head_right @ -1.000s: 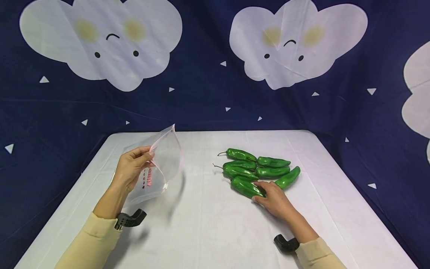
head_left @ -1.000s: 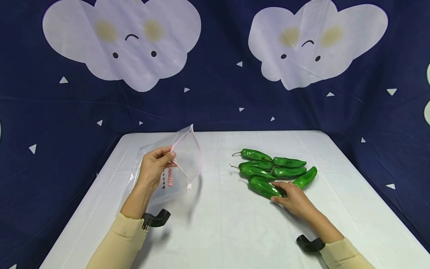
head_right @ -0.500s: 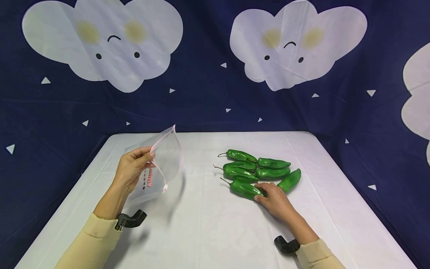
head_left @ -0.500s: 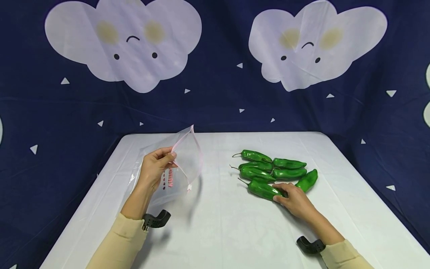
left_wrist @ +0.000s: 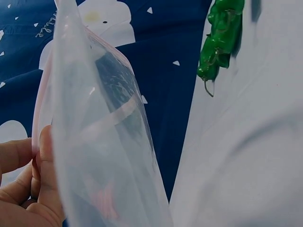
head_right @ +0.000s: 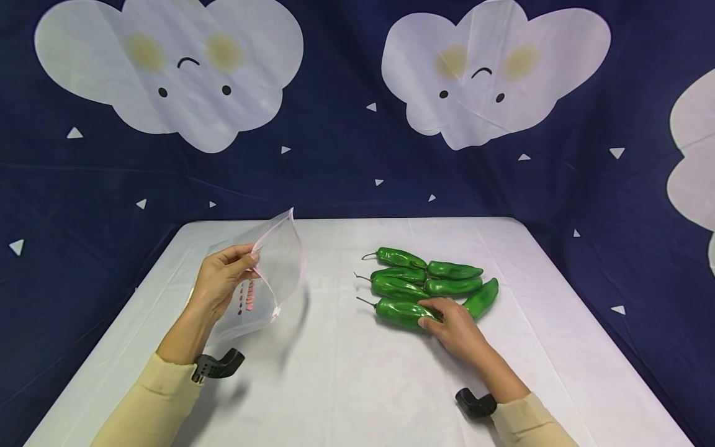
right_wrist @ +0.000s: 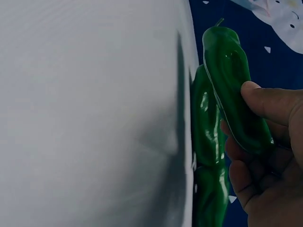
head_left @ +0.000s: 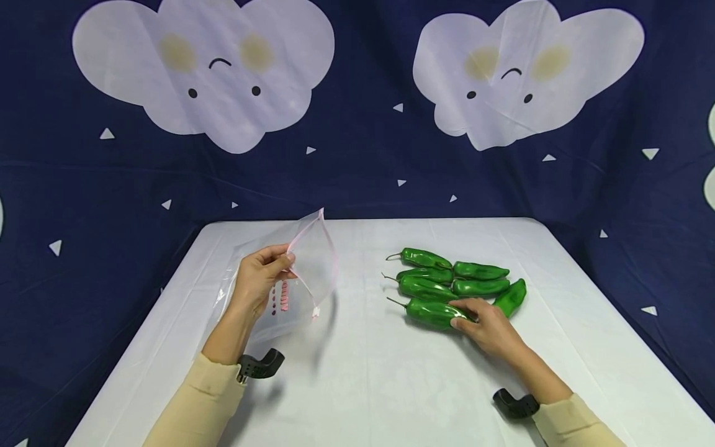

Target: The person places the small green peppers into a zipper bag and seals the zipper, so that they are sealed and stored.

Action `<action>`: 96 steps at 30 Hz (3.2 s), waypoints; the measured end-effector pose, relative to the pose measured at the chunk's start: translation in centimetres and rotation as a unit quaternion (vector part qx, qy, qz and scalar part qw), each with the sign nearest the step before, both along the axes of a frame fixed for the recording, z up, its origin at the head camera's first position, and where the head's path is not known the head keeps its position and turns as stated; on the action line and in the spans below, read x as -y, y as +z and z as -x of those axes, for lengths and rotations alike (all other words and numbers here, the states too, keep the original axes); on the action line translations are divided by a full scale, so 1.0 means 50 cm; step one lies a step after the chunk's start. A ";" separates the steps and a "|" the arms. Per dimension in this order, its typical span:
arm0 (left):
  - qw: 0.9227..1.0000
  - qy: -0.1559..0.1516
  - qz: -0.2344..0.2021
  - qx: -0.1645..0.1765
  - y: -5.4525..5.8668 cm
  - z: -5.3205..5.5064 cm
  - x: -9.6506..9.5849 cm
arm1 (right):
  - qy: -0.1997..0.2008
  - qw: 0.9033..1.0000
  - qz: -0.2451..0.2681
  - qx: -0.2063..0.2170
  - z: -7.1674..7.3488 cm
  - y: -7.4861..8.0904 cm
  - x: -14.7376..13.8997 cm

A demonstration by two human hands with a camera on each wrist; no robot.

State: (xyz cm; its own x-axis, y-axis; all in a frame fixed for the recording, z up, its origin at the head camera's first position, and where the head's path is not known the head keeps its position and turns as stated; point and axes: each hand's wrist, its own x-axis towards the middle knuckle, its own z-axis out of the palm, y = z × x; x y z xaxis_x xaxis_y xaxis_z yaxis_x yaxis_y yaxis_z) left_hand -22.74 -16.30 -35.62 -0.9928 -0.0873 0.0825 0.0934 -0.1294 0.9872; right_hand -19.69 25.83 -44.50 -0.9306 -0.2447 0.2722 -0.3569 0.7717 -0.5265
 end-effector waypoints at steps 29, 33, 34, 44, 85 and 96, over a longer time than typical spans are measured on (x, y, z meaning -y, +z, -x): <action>1.000 -0.015 0.011 0.013 -0.009 -0.005 -0.016 | 0.022 0.999 0.043 -0.002 0.028 0.094 0.077; 1.000 -0.018 0.008 0.013 -0.010 -0.005 -0.017 | 0.031 0.998 0.049 0.005 0.035 0.107 0.089; 1.000 -0.018 0.008 0.014 -0.010 -0.005 -0.017 | 0.033 0.998 0.051 0.006 0.037 0.111 0.093; 1.000 -0.020 0.005 0.013 -0.013 -0.003 -0.022 | 0.056 0.997 0.058 -0.007 0.045 0.134 0.125; 0.999 -0.027 0.028 0.016 -0.004 -0.006 -0.035 | 0.119 0.992 0.038 -0.003 0.090 0.186 0.249; 0.999 -0.035 0.022 0.016 0.000 -0.006 -0.037 | 0.137 0.990 0.028 -0.006 0.103 0.185 0.274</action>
State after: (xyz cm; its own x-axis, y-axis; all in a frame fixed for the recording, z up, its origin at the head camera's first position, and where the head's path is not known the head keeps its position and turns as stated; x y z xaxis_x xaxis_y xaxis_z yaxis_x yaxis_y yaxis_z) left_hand -22.45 -14.44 -35.63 -0.9985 -0.0142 0.0525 0.0536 -0.0910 0.9944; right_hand -24.82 12.15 -35.25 -0.8282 -0.4709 0.3039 -0.5552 0.6151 -0.5599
